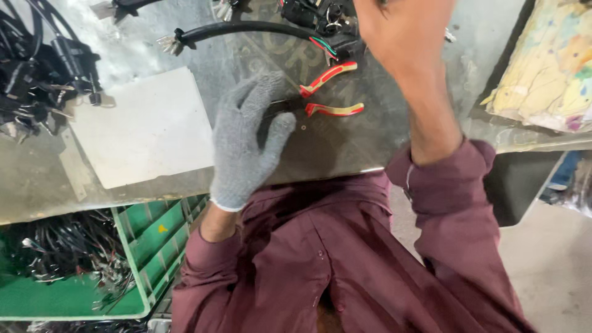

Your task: The person repeatedly picks up black wire harnesses with exposed red and green wires, positions a black connector over the wire ends, and uses red-handled pliers to crimp the connector onto the wires. Finished units are placed on the table.

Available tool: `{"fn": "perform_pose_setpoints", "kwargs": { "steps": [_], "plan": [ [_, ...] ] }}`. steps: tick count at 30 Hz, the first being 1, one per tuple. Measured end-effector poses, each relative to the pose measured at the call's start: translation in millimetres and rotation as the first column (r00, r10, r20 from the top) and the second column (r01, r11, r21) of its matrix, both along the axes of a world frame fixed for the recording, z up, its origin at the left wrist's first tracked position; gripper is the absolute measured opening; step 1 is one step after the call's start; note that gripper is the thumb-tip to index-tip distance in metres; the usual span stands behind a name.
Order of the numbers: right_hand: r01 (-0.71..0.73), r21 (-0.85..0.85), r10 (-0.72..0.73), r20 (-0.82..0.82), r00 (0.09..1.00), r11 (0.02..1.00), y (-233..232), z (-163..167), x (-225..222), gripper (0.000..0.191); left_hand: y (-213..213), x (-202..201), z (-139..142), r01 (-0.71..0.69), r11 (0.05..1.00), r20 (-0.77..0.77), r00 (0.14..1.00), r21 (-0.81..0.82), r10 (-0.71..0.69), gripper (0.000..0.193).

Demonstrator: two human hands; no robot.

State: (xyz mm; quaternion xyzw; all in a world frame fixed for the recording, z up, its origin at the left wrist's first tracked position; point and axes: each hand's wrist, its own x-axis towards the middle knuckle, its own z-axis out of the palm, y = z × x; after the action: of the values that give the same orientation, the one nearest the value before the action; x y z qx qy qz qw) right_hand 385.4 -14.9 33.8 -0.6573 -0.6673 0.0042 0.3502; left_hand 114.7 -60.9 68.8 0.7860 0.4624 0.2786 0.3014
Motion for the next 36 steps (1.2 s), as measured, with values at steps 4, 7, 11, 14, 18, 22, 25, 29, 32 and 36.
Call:
{"fn": "perform_pose_setpoints", "kwargs": {
  "steps": [4, 7, 11, 14, 18, 22, 25, 29, 32, 36],
  "plan": [
    [-0.27, 0.252, 0.346, -0.34, 0.874, 0.929, -52, 50, -58, 0.014, -5, 15, 13, 0.181, 0.958, 0.577, 0.816, -0.223, -0.02, 0.054],
    [-0.362, 0.071, 0.317, -0.655, 0.686, 0.93, -69, 45, -93, 0.027, -9, 13, 9, 0.334, 0.864, 0.547, 0.833, -0.376, -0.084, 0.038],
    [-0.425, 0.137, 0.084, -0.987, -0.141, 0.895, -86, 19, -94, 0.045, -22, 3, 5, 0.221, 0.945, 0.305, 0.942, -0.24, -0.143, 0.031],
    [-0.382, 0.193, 0.03, -0.918, -0.395, 0.904, -93, 17, -88, 0.058, -33, 0, 1, 0.129, 0.985, 0.12, 0.986, -0.115, -0.115, 0.036],
    [-0.282, 0.271, 0.123, -0.885, -0.45, 0.921, -99, 51, -112, 0.044, -41, 11, -16, -0.069, 0.995, 0.1, 0.992, -0.067, 0.076, 0.035],
    [-0.498, 0.338, 0.275, -0.941, -0.197, 0.798, -115, 81, -139, 0.01, -44, 15, -21, 0.181, 0.983, 0.301, 0.94, -0.036, -0.162, 0.03],
    [-0.813, 0.018, 0.344, -0.911, 0.226, 0.582, -128, 78, -119, 0.016, -35, 14, -11, 0.329, 0.944, 0.328, 0.891, 0.01, -0.314, 0.029],
    [-0.577, 0.04, 0.527, -0.462, 0.713, 0.816, -134, 59, -91, 0.028, -15, 10, 6, 0.461, 0.886, 0.402, 0.803, 0.049, -0.44, 0.03],
    [-0.561, -0.205, 0.501, -0.282, 0.818, 0.802, -128, 58, -100, 0.024, -15, 2, 19, 0.474, 0.865, 0.716, 0.66, -0.163, -0.226, 0.025],
    [-0.612, -0.03, 0.581, -0.283, 0.763, 0.79, -103, 73, -108, 0.03, -21, -13, 20, 0.493, 0.844, 0.822, 0.557, -0.212, -0.119, 0.025]
  ]
}}
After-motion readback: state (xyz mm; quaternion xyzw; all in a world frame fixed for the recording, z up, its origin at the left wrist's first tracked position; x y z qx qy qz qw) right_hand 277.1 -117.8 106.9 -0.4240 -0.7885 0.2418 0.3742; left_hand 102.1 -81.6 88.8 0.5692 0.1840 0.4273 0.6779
